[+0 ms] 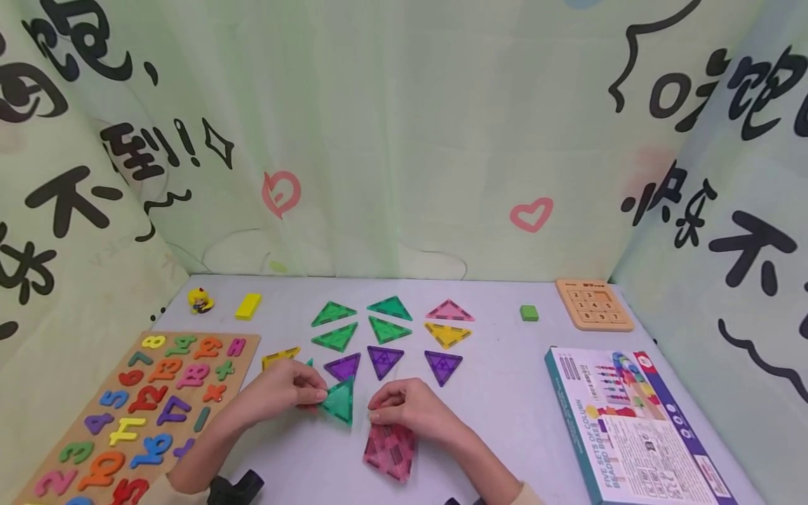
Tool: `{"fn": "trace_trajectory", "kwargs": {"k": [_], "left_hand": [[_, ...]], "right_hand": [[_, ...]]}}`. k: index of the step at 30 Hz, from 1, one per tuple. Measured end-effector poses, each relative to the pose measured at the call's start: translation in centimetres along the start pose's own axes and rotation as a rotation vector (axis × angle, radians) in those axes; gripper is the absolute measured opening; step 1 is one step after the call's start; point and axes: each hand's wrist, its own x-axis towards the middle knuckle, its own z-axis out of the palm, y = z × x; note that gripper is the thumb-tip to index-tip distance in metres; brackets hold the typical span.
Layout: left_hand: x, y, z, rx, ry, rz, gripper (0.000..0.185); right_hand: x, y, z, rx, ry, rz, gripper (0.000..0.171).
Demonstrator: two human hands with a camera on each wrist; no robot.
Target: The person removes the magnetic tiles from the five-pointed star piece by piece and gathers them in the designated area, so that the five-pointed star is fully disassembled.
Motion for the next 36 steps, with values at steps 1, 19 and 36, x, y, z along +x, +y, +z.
{"fn": "trace_trajectory", "kwargs": {"k": [1,19,36], "left_hand": [[-0.1,-0.1,-0.2,0.003,0.003,-0.011,0.008],[-0.7,1.3,2.3,0.339,0.066,0.018,0.011],[1.2,3.0,7.7,0.03,-0.126,0.175,0.018]], "right_hand": [[0.0,-0.1,0.0,0.004,-0.002,-0.002,0.023],[-0.9,-0.3,-1.4,-0.081,-0.062,0.018,0.025],[-3.4,0.5,-2.8,-0.203,-0.121,-0.028,0.023]]}}
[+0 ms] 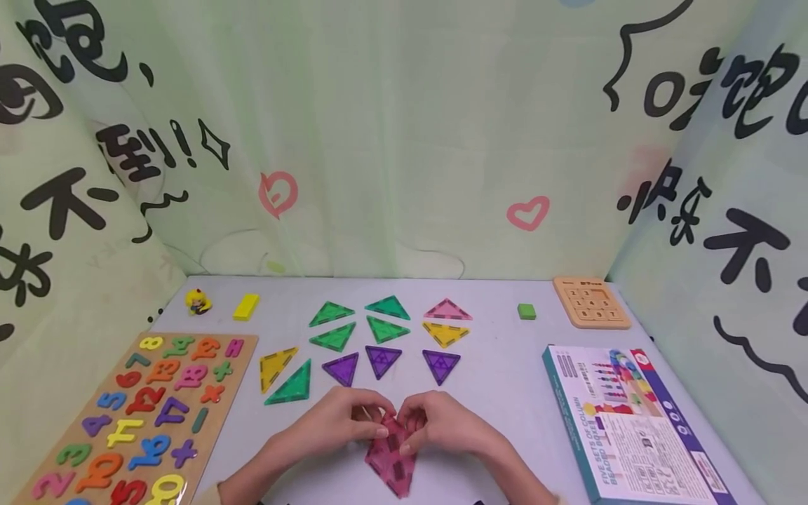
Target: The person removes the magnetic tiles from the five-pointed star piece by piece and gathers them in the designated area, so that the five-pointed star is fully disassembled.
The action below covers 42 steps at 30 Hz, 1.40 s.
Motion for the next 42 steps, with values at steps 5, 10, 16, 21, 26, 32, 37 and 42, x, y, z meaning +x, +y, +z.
{"fn": "trace_trajectory", "kwargs": {"k": [5,10,16,21,26,32,37,42], "left_hand": [[0.1,-0.1,0.3,0.012,0.005,0.035,0.018],[0.1,-0.3,0.3,0.025,0.039,0.036,0.015],[0.0,-0.4,0.3,0.019,0.093,0.044,0.008],[0.0,-0.6,0.4,0.025,0.13,0.052,0.004],[0.0,-0.6,0.5,0.031,0.139,0.061,0.004],[0.1,-0.6,0.4,0.004,0.089,0.059,0.004],[0.1,-0.6,0.4,0.015,0.019,0.054,0.008],[0.1,-0.5,0.6,0.028,-0.002,0.04,0.012]], "right_hand": [[0.0,0.3,0.3,0.014,0.008,-0.02,0.019],[-0.1,0.5,0.4,-0.004,0.029,-0.022,0.018],[-0.6,0.6,0.4,-0.017,0.034,-0.003,0.022],[-0.6,0.7,0.6,0.002,0.035,-0.02,0.017],[-0.5,0.5,1.1,0.034,0.045,-0.021,0.017],[-0.2,0.4,1.7,0.03,0.085,-0.041,0.014],[-0.1,0.6,1.8,0.047,0.102,-0.044,0.012],[0.0,0.7,1.6,0.072,0.152,-0.027,0.015]]}}
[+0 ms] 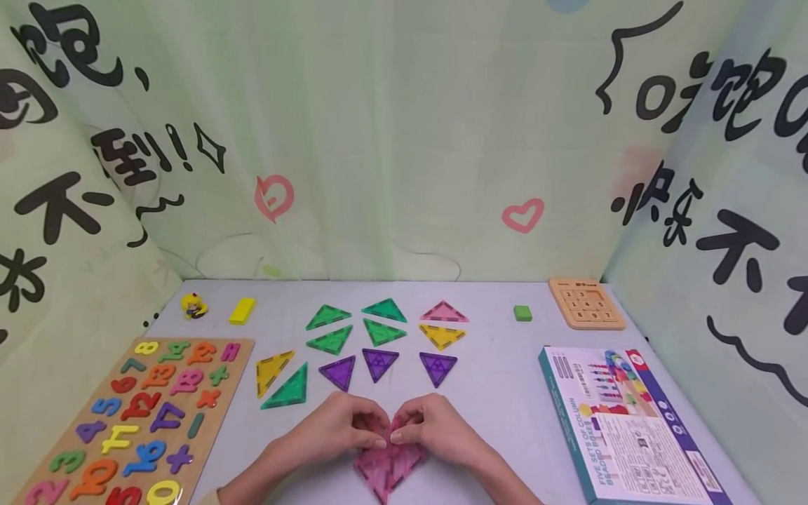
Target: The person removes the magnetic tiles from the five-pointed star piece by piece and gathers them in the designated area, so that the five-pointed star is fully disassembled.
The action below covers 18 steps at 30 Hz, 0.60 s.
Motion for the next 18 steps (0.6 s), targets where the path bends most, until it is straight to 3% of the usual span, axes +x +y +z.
{"fn": "trace_trajectory", "kwargs": {"k": [5,9,12,18], "left_hand": [[-0.2,0.2,0.0,-0.005,0.003,-0.028,0.01],[-0.3,0.2,-0.1,0.0,-0.001,-0.052,0.008],[-0.3,0.1,-0.1,0.002,-0.006,-0.059,0.008],[0.0,0.2,0.3,0.024,-0.001,-0.04,0.009]], "right_hand": [[0.0,-0.1,-0.8,0.009,-0.023,0.013,0.015],[-0.5,-0.5,-3.0,-0.027,-0.027,0.047,0.024],[-1.0,-0.7,-5.4,-0.132,0.057,0.103,0.029],[-0.9,0.6,-10.0,-0.406,0.341,0.247,0.029]]}}
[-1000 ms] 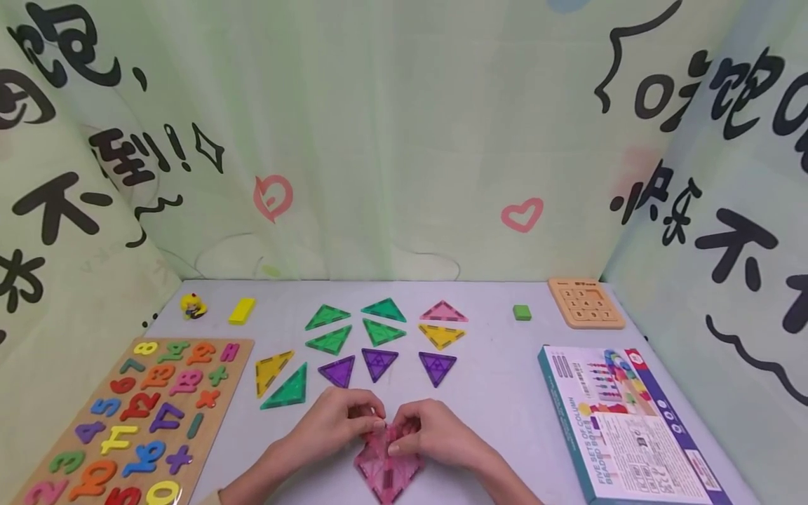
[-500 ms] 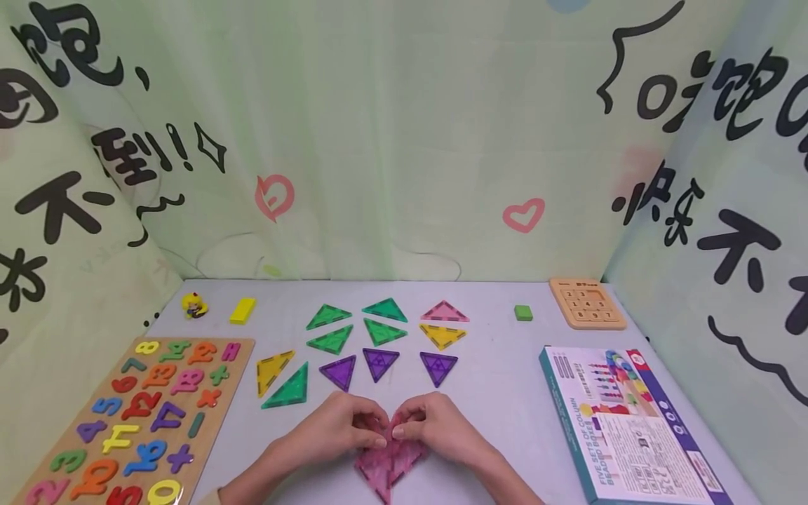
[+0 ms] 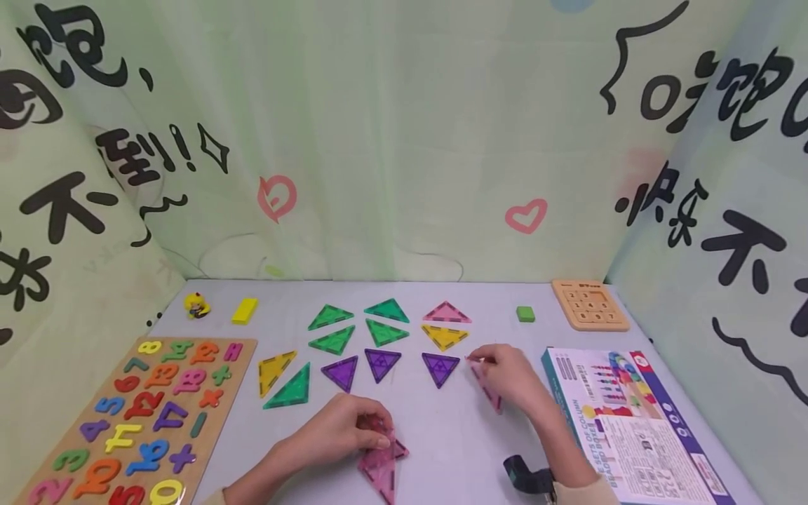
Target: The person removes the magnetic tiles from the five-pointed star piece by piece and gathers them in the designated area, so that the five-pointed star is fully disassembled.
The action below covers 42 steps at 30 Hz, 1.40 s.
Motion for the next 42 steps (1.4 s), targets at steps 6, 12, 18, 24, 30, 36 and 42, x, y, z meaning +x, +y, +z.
{"fn": "trace_trajectory", "kwargs": {"k": [6,12,18,24,30,36,42], "left_hand": [[0.7,0.1,0.6,0.017,0.02,0.032,0.008],[1.2,0.3,1.0,-0.015,0.027,0.029,0.008],[1.4,0.6,0.7,-0.017,0.064,0.024,0.007],[1.6,0.7,0.6,-0.021,0.12,-0.013,0.011],[1.4,0.9,0.6,-0.024,0.132,-0.008,0.013],[1.3,0.9,0.7,-0.04,0.131,-0.022,0.012],[1.2,0.7,0.4,-0.135,0.114,-0.006,0.013]], "right_hand": [[2.3,2.7,-0.8,-0.092,0.159,0.072,0.028],[2.0,3.3,-0.1,-0.153,0.279,0.047,0.025],[-0.5,0.5,1.2,-0.02,0.117,-0.101,0.021],[-2.3,-2.9,4.3,0.245,-0.314,-0.196,0.017],[-3.0,-4.1,7.1,0.324,-0.339,-0.196,0.023],[-3.1,-4.2,8.1,0.311,-0.271,-0.229,0.025],[-2.8,-4.2,7.9,0.41,-0.294,-0.21,0.017]]}}
